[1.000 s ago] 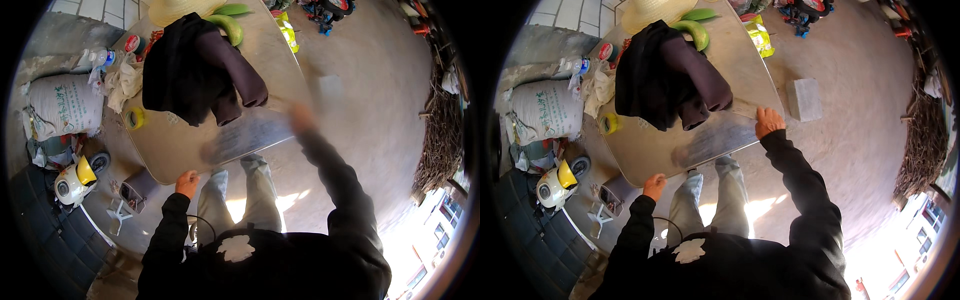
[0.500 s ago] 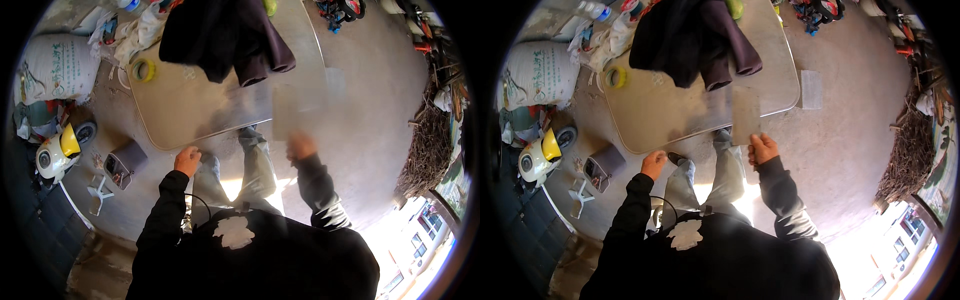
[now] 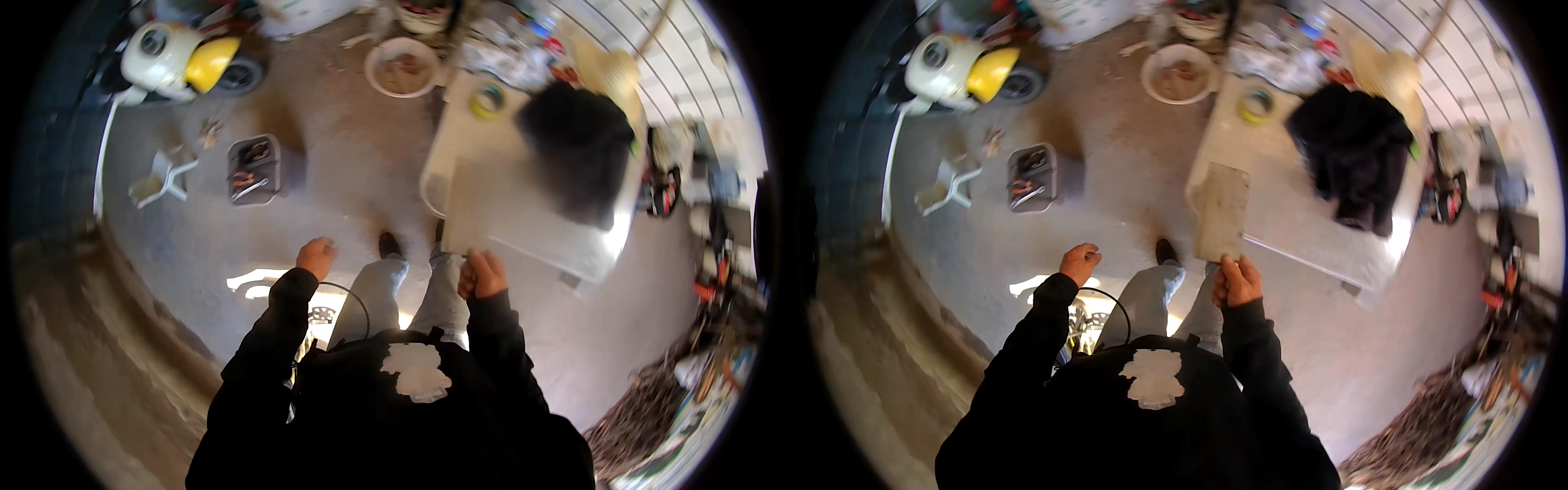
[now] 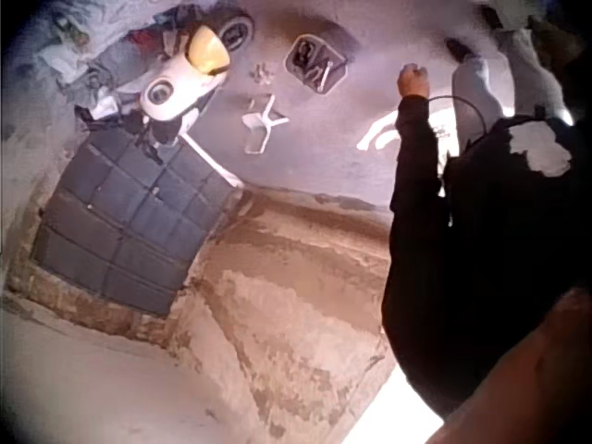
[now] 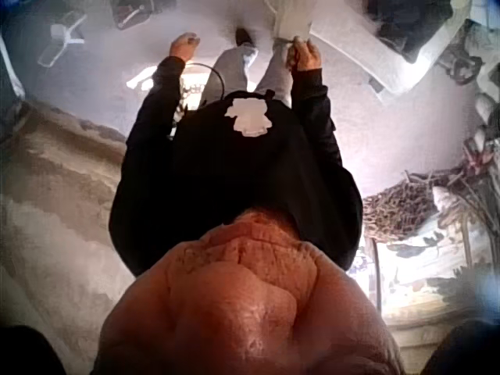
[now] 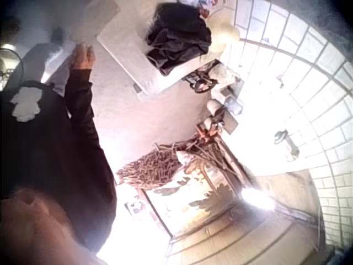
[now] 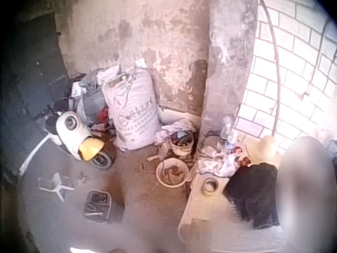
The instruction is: The person sits on a small stool in a cluttered outdoor area and uses a knife to scrape and cut a plastic sheet on the front of a white scooter. They then use a hammer to tap the area and apply yellow tape to secure the plastic sheet.
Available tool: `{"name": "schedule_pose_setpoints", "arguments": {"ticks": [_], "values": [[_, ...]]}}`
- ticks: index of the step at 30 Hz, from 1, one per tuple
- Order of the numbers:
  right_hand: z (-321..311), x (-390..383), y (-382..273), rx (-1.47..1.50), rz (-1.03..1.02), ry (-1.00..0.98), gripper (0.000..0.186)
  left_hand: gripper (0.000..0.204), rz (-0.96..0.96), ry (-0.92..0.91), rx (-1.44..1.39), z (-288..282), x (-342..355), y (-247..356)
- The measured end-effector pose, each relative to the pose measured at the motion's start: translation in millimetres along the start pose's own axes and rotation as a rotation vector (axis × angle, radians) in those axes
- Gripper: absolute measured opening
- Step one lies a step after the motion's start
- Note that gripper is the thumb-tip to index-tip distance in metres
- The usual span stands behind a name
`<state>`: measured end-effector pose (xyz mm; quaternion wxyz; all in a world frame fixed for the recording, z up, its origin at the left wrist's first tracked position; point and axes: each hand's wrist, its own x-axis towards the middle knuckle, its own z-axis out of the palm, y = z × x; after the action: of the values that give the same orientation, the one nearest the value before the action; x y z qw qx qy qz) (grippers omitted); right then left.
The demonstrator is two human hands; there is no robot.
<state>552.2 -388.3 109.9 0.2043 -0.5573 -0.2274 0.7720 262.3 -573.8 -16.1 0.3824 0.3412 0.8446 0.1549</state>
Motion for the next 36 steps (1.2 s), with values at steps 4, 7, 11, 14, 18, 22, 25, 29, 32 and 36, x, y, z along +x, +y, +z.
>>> {"name": "schedule_pose_setpoints", "arguments": {"ticks": [4, 7, 11, 14, 18, 22, 25, 29, 32, 36], "values": [[30, 32, 21, -0.28, 0.148, 0.014, 0.02, 0.027, -0.095, 0.141, -0.067, -10, -17, -33], [60, 46, 36, -0.376, 0.198, -0.004, 0.02, 0.029, -0.168, 0.112, -0.138, -22, -32, -64], [99, 70, 47, -0.565, 0.208, 0.039, 0.023, 0.032, -0.358, 0.111, -0.29, -44, -59, -87], [142, 83, 52, -0.621, 0.257, -0.003, 0.022, 0.03, -0.387, 0.235, -0.358, -40, -80, -145], [187, 103, 76, -0.766, 0.271, -0.053, 0.024, 0.014, -0.344, 0.304, -0.201, -51, -127, -202], [280, 107, 120, -0.951, 0.275, -0.047, 0.024, 0.022, -0.577, 0.427, -0.449, -46, -183, -279], [331, 108, 150, -0.952, 0.301, -0.131, 0.023, 0.029, -0.744, 0.562, -0.633, -71, -195, -310], [413, 93, 192, -0.99, 0.329, -0.202, 0.021, 0.029, -0.776, 0.651, -0.645, -135, -202, -356], [455, 91, 213, -1.016, 0.34, -0.228, 0.022, 0.029, -0.689, 0.673, -0.614, -173, -184, -392], [490, 113, 243, -0.993, 0.355, -0.169, 0.02, 0.031, -0.618, 0.692, -0.635, -228, -158, -433]]}}
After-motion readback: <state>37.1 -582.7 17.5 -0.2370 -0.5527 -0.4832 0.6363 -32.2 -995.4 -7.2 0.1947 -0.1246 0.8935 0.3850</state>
